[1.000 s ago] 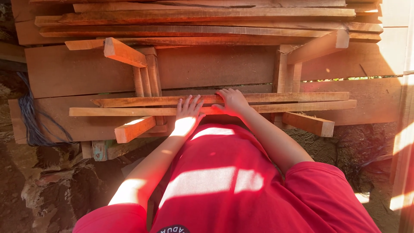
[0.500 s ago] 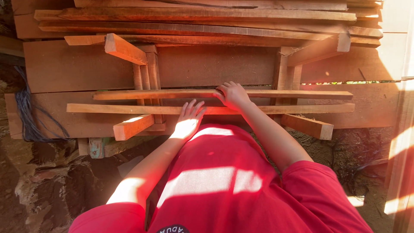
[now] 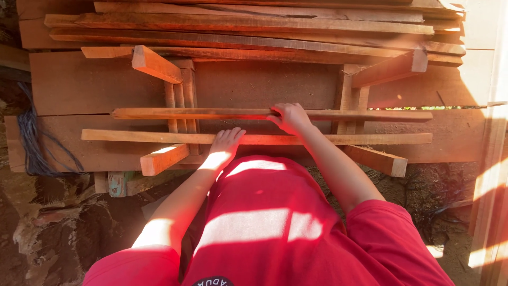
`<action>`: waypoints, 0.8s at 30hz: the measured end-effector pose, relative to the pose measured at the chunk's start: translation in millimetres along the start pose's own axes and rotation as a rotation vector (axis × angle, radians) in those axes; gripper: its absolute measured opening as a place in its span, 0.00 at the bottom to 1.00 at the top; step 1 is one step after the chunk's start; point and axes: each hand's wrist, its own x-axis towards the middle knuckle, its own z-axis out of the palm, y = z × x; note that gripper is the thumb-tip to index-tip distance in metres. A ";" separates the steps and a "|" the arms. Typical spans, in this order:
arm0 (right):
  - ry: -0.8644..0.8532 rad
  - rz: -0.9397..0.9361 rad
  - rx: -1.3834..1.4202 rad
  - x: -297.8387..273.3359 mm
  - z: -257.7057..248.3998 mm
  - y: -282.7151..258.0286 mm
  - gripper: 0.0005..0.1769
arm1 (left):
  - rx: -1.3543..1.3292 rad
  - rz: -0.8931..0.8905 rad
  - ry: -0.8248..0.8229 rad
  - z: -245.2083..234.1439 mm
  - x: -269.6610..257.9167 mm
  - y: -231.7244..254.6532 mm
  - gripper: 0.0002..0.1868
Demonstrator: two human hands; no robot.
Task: Sorting wooden slats and marking them with a pencil for further processing.
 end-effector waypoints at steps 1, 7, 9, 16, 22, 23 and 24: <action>0.001 0.005 0.003 2.7 -2.4 3.1 0.22 | -0.002 0.005 -0.003 -6.1 3.3 0.1 0.23; 0.034 0.115 0.043 10.5 -17.6 1.7 0.21 | -0.170 0.059 -0.056 -11.3 7.4 -13.8 0.19; 0.364 -0.188 -0.223 2.2 -20.4 -4.3 0.15 | -0.268 0.052 -0.136 0.8 1.9 -17.1 0.25; 0.118 -0.198 -0.156 -71.5 5.2 -3.3 0.27 | -0.488 -0.033 -0.361 -17.6 26.1 -31.6 0.27; 0.158 -0.082 -0.167 -58.9 0.5 7.8 0.22 | -0.328 -0.223 -0.666 -44.1 60.8 -40.8 0.20; 0.110 0.012 -0.089 -57.0 -1.2 10.8 0.21 | -0.379 -0.299 -0.683 -41.7 63.5 -41.5 0.21; 0.062 0.101 -0.010 -52.9 -0.8 12.6 0.20 | -0.428 -0.379 -0.700 -39.8 64.1 -44.3 0.22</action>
